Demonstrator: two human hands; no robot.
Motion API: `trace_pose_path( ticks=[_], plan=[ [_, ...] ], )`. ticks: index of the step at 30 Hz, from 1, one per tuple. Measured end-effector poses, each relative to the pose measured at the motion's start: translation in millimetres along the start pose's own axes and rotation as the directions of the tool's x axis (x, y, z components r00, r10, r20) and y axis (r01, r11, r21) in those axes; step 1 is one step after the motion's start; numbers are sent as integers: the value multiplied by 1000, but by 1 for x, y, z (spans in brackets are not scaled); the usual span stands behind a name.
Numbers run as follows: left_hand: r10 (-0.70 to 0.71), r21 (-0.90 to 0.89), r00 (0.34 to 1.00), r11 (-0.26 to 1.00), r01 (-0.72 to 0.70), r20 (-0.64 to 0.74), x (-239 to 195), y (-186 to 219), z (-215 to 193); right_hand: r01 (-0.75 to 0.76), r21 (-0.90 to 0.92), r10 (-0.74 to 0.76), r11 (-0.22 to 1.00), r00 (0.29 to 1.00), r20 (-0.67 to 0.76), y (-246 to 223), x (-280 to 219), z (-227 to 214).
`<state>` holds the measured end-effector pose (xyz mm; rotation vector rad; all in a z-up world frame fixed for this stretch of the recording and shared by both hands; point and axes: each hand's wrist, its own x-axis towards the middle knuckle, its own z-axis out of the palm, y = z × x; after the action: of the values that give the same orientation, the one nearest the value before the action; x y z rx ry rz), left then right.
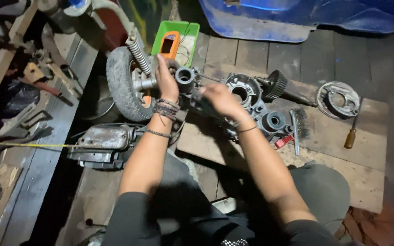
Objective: Assembling the internal gears and outer casing of a motorcycle engine
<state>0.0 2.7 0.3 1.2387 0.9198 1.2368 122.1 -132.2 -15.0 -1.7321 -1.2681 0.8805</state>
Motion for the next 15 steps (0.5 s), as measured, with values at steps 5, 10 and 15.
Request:
trace_pose_path(
  ticks=[5, 10, 15],
  plan=[
    [-17, -3, 1000, 1000, 17, 10, -6, 12, 5, -40, 280, 47, 959, 999, -20, 41, 21, -19],
    [-28, 40, 999, 999, 26, 37, 5, -5, 1, -170, -572, 197, 802, 980, -14, 7, 12, 0],
    [-35, 46, 999, 998, 34, 22, 7, -8, 0, 60, 803, 35, 593, 994, -100, -15, 4, -23]
  ],
)
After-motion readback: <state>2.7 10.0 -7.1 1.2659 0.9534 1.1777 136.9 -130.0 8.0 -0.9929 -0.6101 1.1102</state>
